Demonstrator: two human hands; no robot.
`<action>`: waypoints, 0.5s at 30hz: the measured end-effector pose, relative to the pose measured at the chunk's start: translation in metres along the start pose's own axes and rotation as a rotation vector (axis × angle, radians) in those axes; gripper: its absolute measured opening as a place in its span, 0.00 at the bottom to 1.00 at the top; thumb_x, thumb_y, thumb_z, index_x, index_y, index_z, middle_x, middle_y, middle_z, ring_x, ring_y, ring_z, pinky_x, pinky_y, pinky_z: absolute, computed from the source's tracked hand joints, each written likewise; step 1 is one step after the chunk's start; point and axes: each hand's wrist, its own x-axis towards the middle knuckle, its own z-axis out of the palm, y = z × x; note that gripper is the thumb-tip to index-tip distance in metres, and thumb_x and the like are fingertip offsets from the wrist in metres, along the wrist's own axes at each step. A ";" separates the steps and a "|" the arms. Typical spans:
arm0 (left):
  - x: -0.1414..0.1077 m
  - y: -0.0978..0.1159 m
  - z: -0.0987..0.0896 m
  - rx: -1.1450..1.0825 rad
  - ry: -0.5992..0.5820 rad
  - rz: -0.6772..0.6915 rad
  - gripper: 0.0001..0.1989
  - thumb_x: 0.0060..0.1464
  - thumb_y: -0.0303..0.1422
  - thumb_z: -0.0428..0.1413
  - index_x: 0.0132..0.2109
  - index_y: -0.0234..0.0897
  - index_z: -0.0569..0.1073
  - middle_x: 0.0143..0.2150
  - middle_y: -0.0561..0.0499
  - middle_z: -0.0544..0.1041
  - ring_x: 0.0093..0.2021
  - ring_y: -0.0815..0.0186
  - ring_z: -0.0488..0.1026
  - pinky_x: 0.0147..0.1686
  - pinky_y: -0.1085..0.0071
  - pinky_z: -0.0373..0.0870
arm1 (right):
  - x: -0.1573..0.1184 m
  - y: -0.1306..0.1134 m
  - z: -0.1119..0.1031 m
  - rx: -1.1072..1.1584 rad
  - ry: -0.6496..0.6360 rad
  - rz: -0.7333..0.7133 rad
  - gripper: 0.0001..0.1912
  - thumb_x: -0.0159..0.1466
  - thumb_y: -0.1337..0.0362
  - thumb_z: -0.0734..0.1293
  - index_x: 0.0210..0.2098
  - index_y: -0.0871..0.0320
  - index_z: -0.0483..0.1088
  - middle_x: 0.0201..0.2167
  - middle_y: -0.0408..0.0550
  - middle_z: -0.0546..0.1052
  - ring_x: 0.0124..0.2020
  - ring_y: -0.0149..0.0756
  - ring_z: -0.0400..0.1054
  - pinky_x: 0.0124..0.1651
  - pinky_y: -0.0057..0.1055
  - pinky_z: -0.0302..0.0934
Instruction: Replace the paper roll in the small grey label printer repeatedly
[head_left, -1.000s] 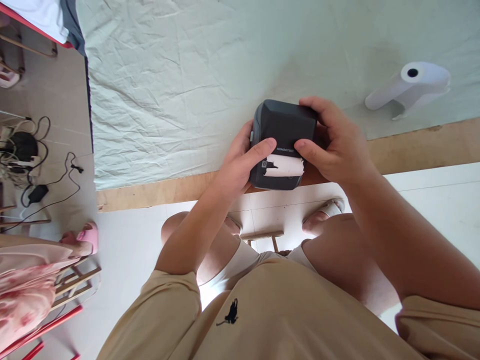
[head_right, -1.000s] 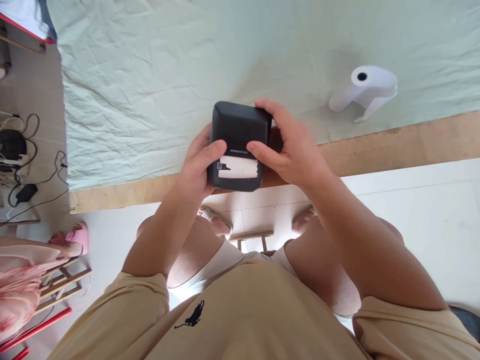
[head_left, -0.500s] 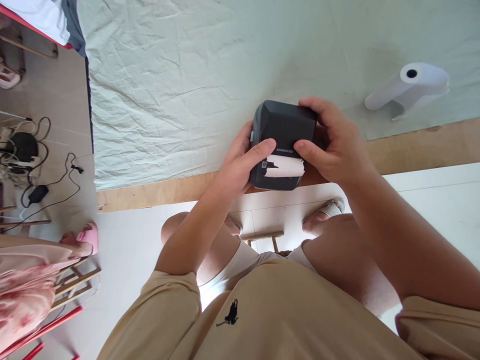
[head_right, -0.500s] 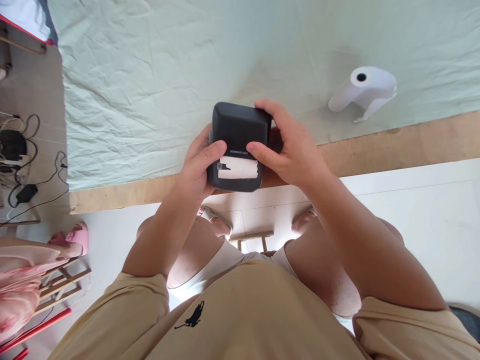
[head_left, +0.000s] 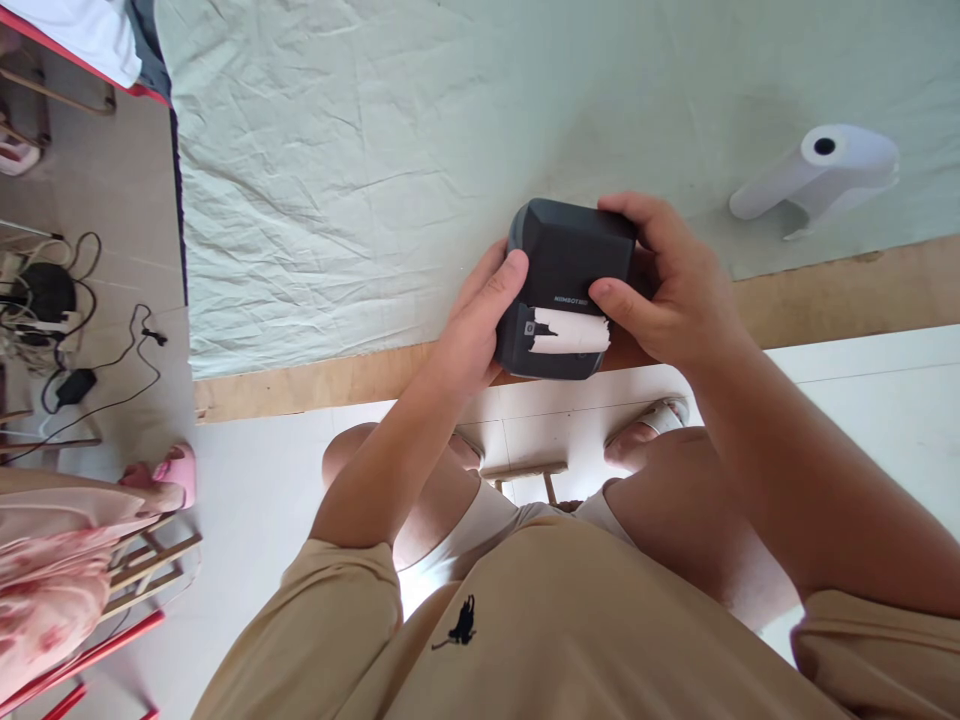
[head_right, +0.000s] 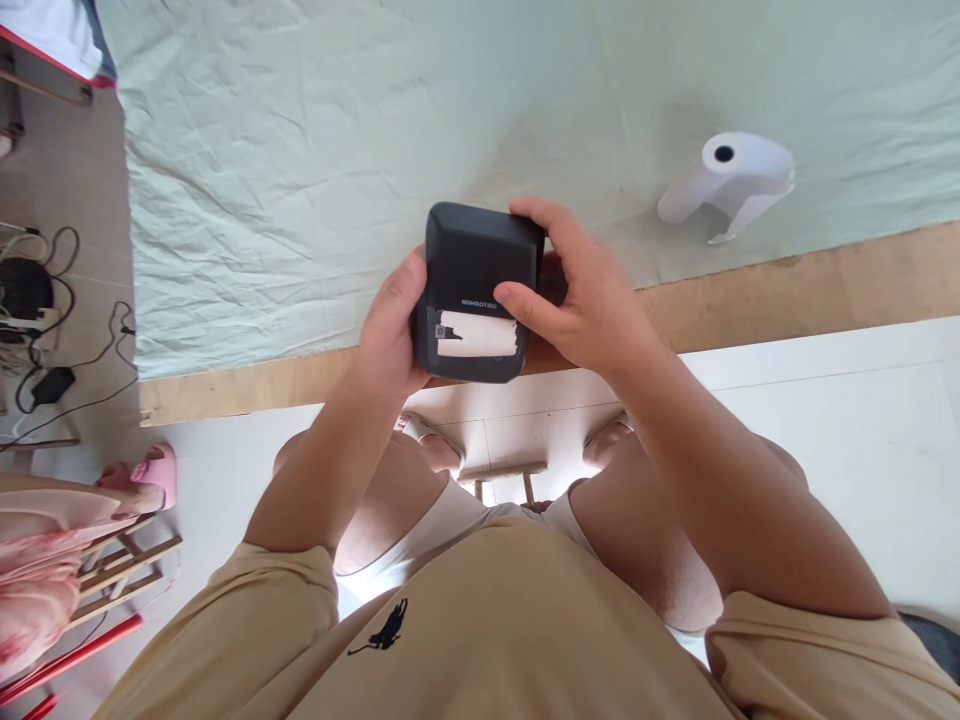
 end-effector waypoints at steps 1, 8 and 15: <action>0.001 -0.001 -0.001 -0.003 -0.008 0.002 0.21 0.64 0.55 0.56 0.46 0.42 0.77 0.51 0.47 0.83 0.70 0.46 0.74 0.56 0.54 0.85 | 0.000 0.000 0.000 0.002 -0.005 0.001 0.38 0.63 0.37 0.68 0.66 0.47 0.65 0.56 0.51 0.77 0.46 0.43 0.76 0.51 0.45 0.76; 0.006 -0.007 -0.012 -0.067 -0.020 0.013 0.16 0.68 0.48 0.53 0.47 0.42 0.78 0.51 0.51 0.85 0.64 0.55 0.78 0.59 0.62 0.82 | 0.000 -0.001 -0.002 -0.038 -0.017 0.000 0.37 0.64 0.39 0.68 0.67 0.48 0.64 0.56 0.51 0.77 0.48 0.44 0.75 0.52 0.45 0.76; 0.008 -0.007 -0.013 -0.060 -0.027 0.023 0.16 0.69 0.48 0.52 0.47 0.43 0.79 0.44 0.51 0.86 0.62 0.52 0.80 0.58 0.56 0.82 | 0.000 -0.005 -0.002 -0.072 -0.008 -0.027 0.36 0.66 0.37 0.64 0.66 0.49 0.64 0.56 0.52 0.77 0.50 0.45 0.75 0.54 0.45 0.75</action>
